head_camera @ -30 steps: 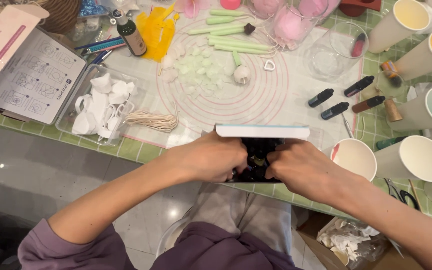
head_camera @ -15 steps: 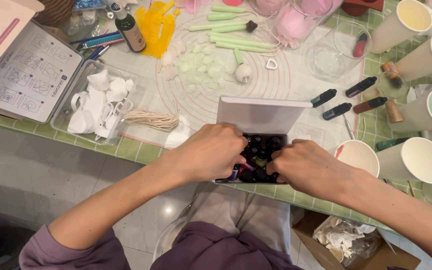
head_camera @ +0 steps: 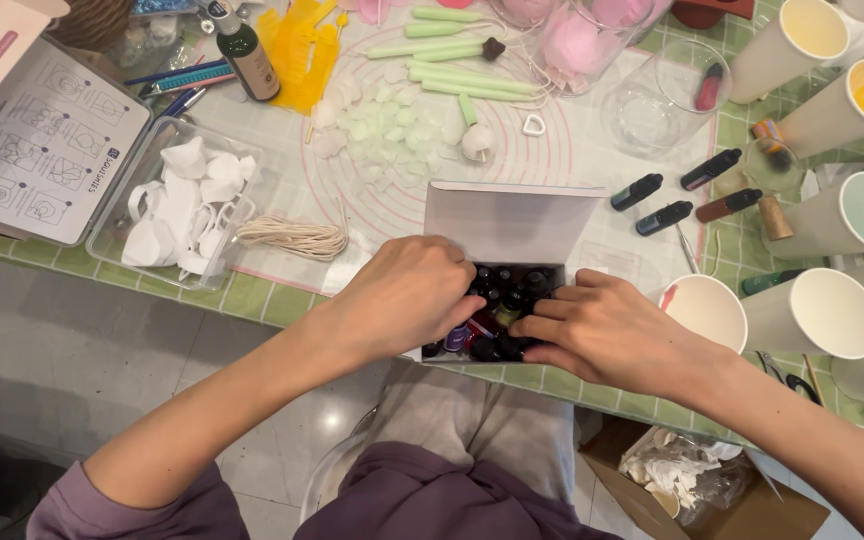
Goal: Open a bottle of liquid candle dye and mix it into a container using a stirring tool.
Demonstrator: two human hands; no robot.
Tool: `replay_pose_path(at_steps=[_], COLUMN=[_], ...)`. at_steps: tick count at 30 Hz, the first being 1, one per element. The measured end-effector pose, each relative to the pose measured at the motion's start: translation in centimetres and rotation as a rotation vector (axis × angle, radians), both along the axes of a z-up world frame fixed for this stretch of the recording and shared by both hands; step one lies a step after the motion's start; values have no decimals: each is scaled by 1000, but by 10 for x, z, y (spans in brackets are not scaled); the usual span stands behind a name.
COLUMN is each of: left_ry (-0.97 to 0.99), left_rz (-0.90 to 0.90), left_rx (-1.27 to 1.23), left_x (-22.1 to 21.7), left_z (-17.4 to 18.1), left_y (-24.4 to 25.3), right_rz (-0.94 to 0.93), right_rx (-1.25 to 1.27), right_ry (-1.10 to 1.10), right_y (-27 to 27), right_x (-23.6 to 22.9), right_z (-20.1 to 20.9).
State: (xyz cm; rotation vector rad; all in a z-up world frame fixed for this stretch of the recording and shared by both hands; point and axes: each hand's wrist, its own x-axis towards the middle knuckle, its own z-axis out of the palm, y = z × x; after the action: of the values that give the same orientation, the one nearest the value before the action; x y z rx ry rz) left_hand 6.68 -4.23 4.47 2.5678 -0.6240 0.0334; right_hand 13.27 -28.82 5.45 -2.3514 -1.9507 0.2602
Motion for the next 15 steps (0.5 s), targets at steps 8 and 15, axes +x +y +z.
replay_pose_path(at_steps=[8, 15], left_ry=[17, 22], left_rz=[-23, -66], left_rx=[-11, -16], left_x=[-2, -5], left_z=[5, 6], left_y=[4, 6], right_rz=[-228, -360], right_rx=[2, 107], right_ry=[90, 218], right_y=[-8, -14], right_x=[13, 18], right_z=[4, -4])
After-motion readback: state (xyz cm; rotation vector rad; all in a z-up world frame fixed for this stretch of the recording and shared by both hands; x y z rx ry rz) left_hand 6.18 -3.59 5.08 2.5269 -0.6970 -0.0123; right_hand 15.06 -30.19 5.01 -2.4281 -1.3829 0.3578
